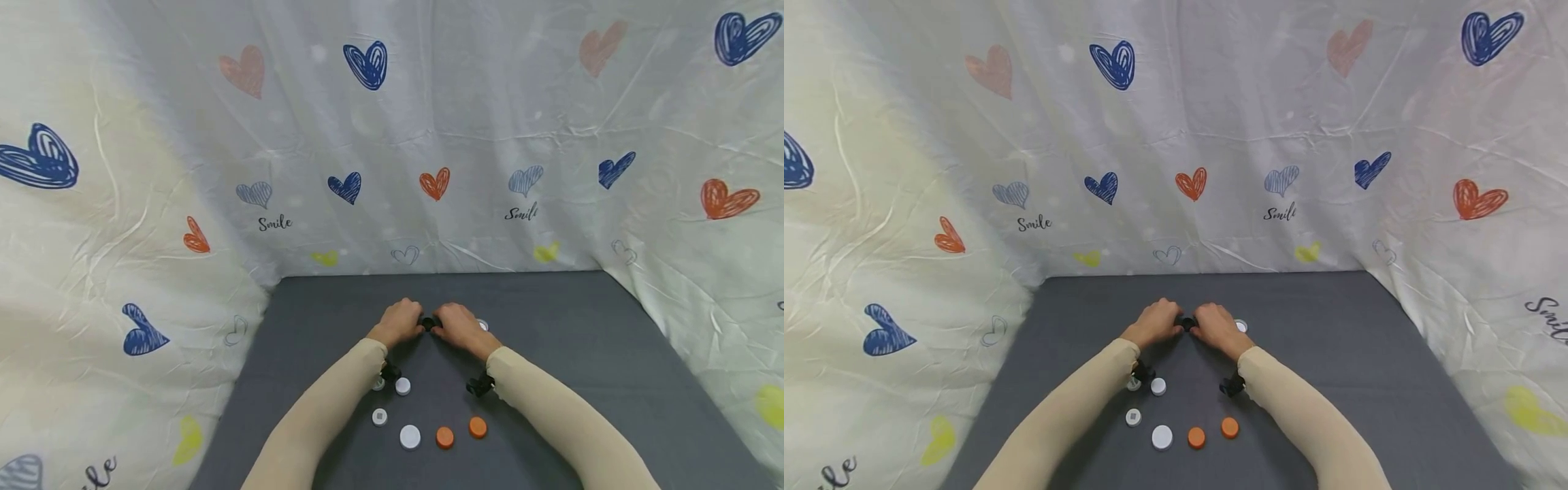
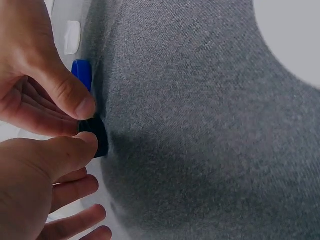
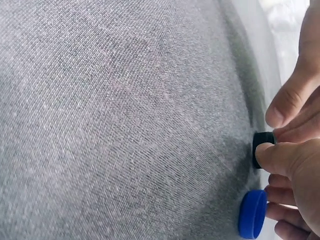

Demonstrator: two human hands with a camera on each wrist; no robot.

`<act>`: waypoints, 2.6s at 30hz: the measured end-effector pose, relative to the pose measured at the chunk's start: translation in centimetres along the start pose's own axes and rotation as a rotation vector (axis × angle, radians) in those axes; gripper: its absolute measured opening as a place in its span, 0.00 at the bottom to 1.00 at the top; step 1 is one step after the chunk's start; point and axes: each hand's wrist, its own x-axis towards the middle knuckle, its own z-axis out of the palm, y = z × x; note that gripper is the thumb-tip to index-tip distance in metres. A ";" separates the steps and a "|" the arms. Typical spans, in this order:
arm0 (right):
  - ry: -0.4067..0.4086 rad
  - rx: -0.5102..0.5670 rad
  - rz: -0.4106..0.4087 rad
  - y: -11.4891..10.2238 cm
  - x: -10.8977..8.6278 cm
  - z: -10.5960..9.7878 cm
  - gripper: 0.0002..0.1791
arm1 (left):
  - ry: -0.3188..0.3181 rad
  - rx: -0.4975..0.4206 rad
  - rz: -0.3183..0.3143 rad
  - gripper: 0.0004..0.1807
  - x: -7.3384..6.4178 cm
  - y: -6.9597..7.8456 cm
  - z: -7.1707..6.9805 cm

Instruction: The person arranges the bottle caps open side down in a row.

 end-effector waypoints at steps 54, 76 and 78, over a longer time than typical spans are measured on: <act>0.269 0.113 -0.158 -3.9 -4.1 -4.2 0.16 | 0.378 0.003 0.217 0.15 -7.0 -0.2 -3.2; 0.382 0.168 -0.214 -6.6 -7.3 -6.7 0.21 | 0.518 -0.033 0.325 0.18 -11.9 1.2 -5.7; 0.392 0.182 -0.222 -6.7 -7.4 -6.5 0.21 | 0.522 -0.036 0.332 0.18 -12.1 1.2 -5.6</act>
